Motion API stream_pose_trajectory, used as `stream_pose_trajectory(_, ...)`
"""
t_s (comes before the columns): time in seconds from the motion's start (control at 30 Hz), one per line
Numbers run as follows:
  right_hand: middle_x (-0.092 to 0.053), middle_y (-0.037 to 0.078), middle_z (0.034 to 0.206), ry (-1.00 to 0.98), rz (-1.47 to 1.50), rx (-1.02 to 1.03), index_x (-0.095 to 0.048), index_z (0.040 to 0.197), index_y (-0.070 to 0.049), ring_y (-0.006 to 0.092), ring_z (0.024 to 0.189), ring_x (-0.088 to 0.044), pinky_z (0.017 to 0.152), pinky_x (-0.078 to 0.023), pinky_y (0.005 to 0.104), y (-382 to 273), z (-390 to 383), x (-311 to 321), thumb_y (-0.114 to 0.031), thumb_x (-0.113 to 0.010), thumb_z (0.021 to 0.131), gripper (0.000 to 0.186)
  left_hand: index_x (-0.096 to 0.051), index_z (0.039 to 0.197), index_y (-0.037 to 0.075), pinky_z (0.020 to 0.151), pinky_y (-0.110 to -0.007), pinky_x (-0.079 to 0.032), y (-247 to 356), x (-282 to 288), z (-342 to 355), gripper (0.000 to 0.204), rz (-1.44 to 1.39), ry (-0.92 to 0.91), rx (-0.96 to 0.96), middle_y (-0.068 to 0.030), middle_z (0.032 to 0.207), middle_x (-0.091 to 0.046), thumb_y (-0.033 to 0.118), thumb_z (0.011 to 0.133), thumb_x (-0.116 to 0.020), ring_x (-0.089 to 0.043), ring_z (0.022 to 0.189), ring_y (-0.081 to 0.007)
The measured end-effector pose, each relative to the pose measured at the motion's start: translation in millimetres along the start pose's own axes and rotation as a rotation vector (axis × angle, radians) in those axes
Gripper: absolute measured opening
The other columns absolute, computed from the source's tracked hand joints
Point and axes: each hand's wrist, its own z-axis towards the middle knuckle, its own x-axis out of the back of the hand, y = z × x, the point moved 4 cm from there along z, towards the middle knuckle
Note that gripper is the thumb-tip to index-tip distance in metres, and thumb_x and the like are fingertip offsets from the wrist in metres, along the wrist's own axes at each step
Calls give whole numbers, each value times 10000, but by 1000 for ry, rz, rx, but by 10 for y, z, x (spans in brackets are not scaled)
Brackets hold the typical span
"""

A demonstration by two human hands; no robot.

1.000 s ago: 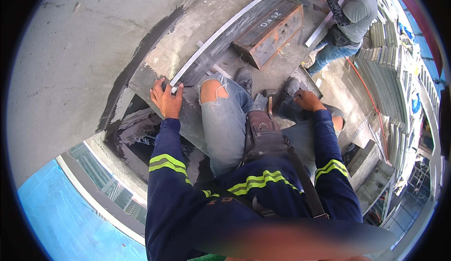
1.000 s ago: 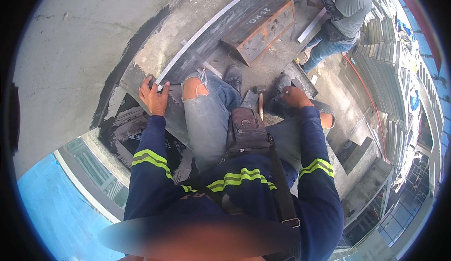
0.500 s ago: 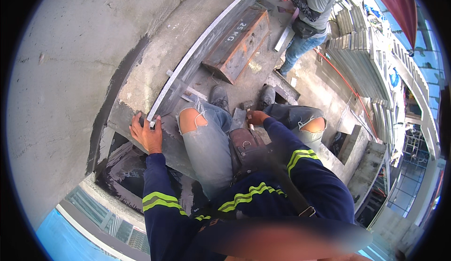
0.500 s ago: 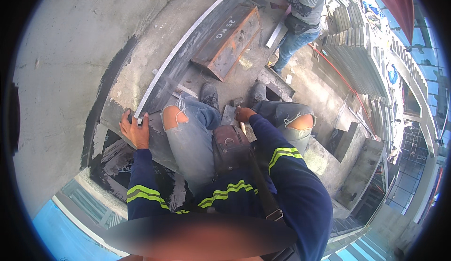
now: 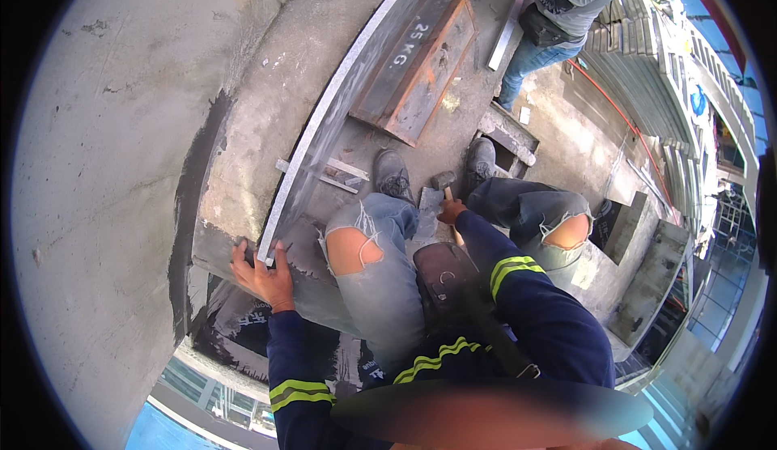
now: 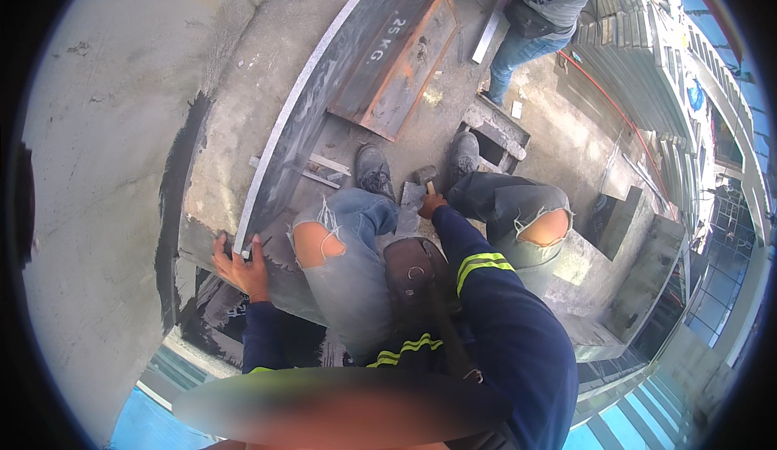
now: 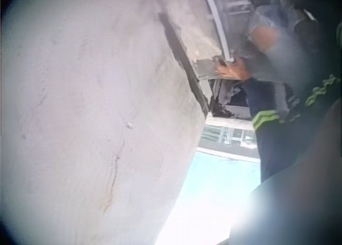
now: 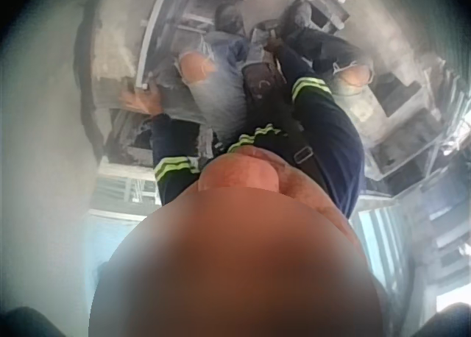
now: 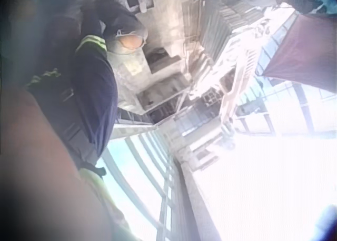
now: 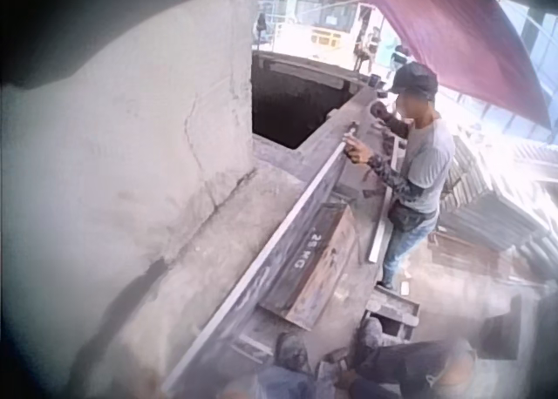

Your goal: The person uses a rubber mallet to tap a long metal trim strip into place along a concrete edge. They hold the strip with one hand and strike it repeatedly with the mallet in the other, working along the length of the trim. A coworker is visible nearby handling similar materials.

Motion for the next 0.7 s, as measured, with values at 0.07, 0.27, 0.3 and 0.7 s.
stream_pose_trajectory(0.07,-593,279,1580,15,-9,-3,-716,1460,-125,493,1485,-533,1211,-497,545,-11,109,-125,-397,-745,947,581,-788,1153,118,1244,-652,-344,-7,-3,2,382,-10,-2,-11,-112,1544,-606,377,906,-922,-514,1508,-439)
stream_pose_trajectory(0.27,-524,340,1595,-26,76,-93,-698,1464,-75,518,1453,-565,1212,-506,542,158,384,-390,-322,-730,954,567,-728,1126,86,1244,-671,-335,-6,-17,-12,388,-63,36,-28,-132,1526,-618,300,887,-946,-494,1514,-479)
stream_pose_trajectory(0.3,-522,346,1590,-6,108,-86,-706,1452,-70,521,1427,-588,1199,-520,537,164,435,-391,-314,-734,955,555,-722,1131,88,1233,-666,-344,-26,-28,-21,384,-53,7,-9,-144,1527,-615,279,885,-947,-489,1514,-485)
stream_pose_trajectory(0.7,-742,294,1307,313,239,-10,-765,1285,-53,459,1182,-750,1058,-609,529,-4,-144,193,-274,-783,956,396,-746,1152,106,1248,-666,-323,41,29,8,397,-57,-1,5,-124,1548,-605,310,875,-944,-486,1522,-463)
